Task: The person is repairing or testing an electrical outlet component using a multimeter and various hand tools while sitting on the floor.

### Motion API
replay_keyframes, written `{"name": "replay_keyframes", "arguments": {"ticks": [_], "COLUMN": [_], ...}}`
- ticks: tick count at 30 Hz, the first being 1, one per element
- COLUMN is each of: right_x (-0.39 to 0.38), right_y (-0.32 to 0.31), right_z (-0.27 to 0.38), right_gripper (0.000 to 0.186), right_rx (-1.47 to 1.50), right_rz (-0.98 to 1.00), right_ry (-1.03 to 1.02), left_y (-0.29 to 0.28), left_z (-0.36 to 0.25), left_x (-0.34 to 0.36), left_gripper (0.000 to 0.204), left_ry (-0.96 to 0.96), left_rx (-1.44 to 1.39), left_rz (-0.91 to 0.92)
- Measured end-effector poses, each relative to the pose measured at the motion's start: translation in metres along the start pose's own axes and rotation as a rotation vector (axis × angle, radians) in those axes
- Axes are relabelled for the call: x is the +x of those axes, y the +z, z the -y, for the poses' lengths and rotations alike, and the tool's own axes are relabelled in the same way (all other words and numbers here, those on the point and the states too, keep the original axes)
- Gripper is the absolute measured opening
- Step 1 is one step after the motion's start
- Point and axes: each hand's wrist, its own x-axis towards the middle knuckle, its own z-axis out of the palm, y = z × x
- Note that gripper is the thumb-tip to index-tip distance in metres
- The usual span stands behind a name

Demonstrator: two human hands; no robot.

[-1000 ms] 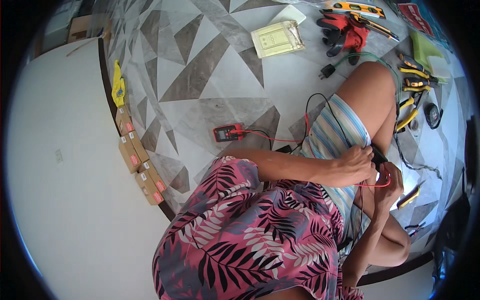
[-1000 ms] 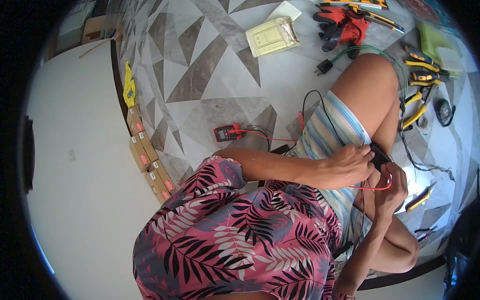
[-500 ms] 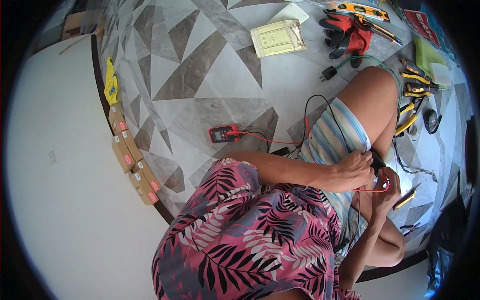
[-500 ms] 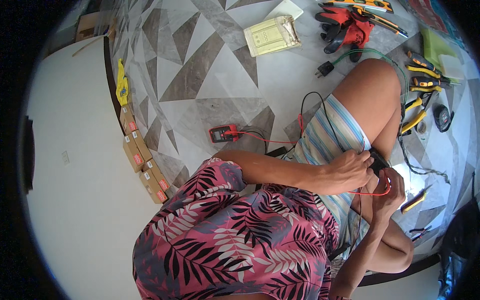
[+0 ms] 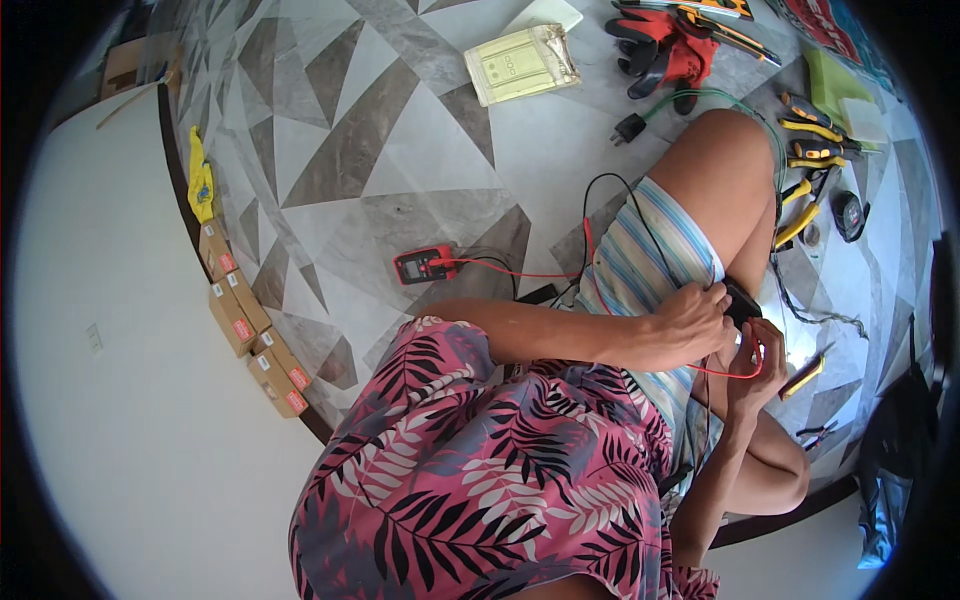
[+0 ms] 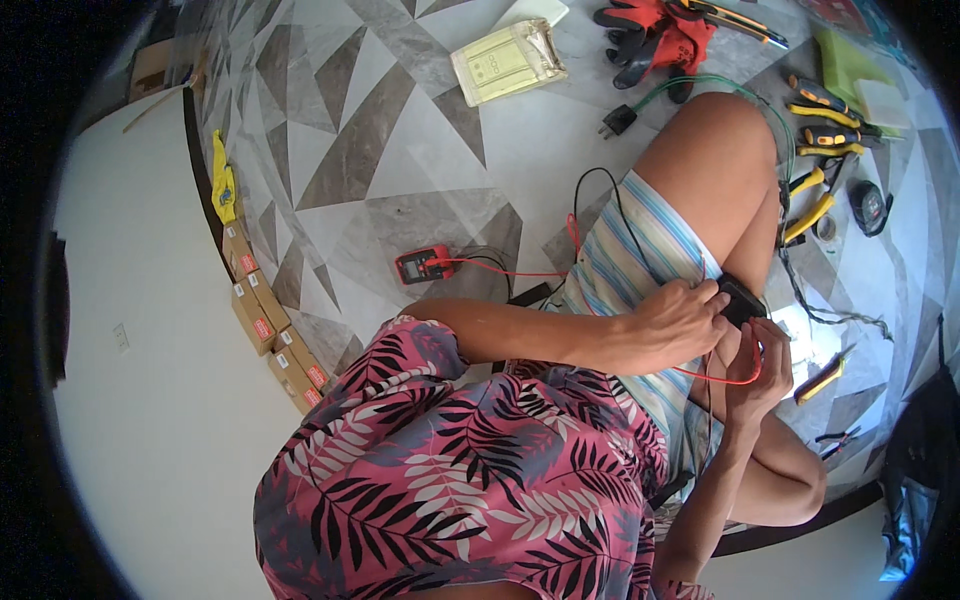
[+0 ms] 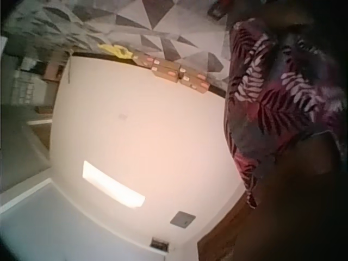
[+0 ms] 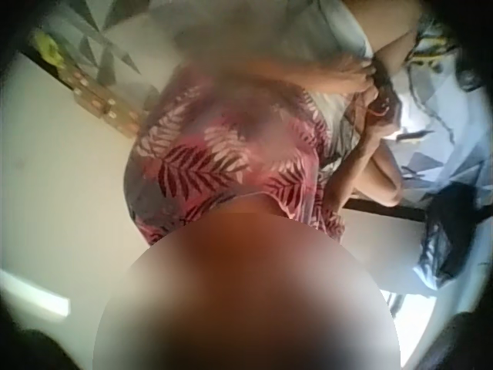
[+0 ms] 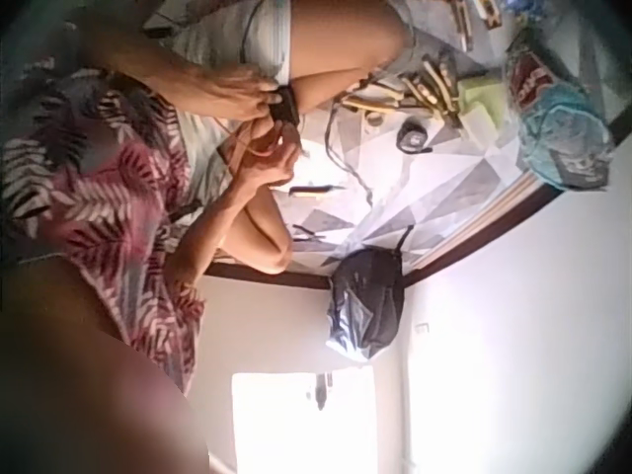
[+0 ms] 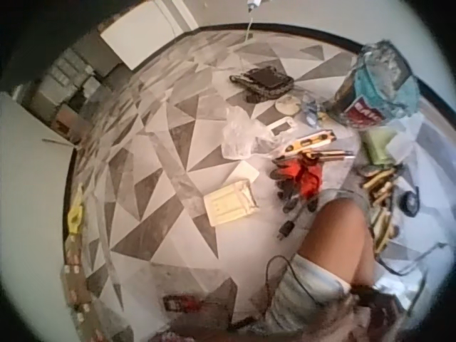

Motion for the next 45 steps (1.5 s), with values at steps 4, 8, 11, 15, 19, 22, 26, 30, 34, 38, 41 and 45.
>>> {"name": "replay_keyframes", "arguments": {"ticks": [4, 8, 11, 15, 19, 22, 26, 30, 34, 38, 41, 45], "right_x": [0.007, 0.009, 0.008, 0.008, 0.008, 0.008, 0.008, 0.007, -0.002, -0.014, -0.027, -0.034], "right_y": [-0.004, -0.006, -0.008, -0.010, -0.011, -0.009, -0.006, -0.007, -0.015, -0.008, 0.001, 0.009], "right_z": [0.004, 0.000, -0.002, -0.003, -0.001, 0.000, 0.001, 0.000, -0.008, 0.000, 0.002, -0.002], "right_gripper": [0.010, 0.011, 0.012, 0.013, 0.013, 0.012, 0.014, 0.016, 0.016, 0.039, 0.036, 0.032], "right_rx": [-0.033, -0.033, 0.004, 0.053, 0.045, 0.054, 0.065, 0.039, 0.000, 0.062, 0.115, 0.116], "right_rz": [0.039, 0.088, 0.101, 0.118, 0.122, 0.126, 0.090, 0.080, 0.026, -0.021, -0.148, -0.226], "right_ry": [0.050, 0.047, 0.053, 0.060, 0.064, 0.065, 0.030, 0.016, 0.013, -0.039, -0.014, -0.058], "left_y": [-0.006, 0.004, 0.004, -0.010, -0.010, -0.008, -0.014, -0.012, -0.008, -0.020, -0.018, -0.017], "left_z": [0.000, 0.000, -0.001, 0.001, 0.003, 0.003, 0.004, 0.002, -0.002, 0.006, 0.009, 0.010], "left_x": [0.004, 0.002, 0.001, 0.003, 0.001, 0.001, 0.001, 0.003, 0.009, 0.003, 0.000, 0.005], "left_gripper": [0.021, 0.017, 0.017, 0.023, 0.023, 0.021, 0.019, 0.018, 0.018, 0.023, 0.023, 0.022], "left_ry": [0.005, 0.015, 0.020, 0.015, 0.030, 0.027, 0.015, 0.015, 0.041, -0.026, -0.001, -0.001], "left_rx": [-0.024, -0.006, -0.001, -0.025, -0.006, -0.011, -0.016, -0.018, -0.078, -0.106, -0.012, -0.051], "left_rz": [0.147, 0.005, -0.011, 0.154, 0.127, 0.113, 0.124, 0.103, 0.072, 0.135, 0.104, 0.136]}}
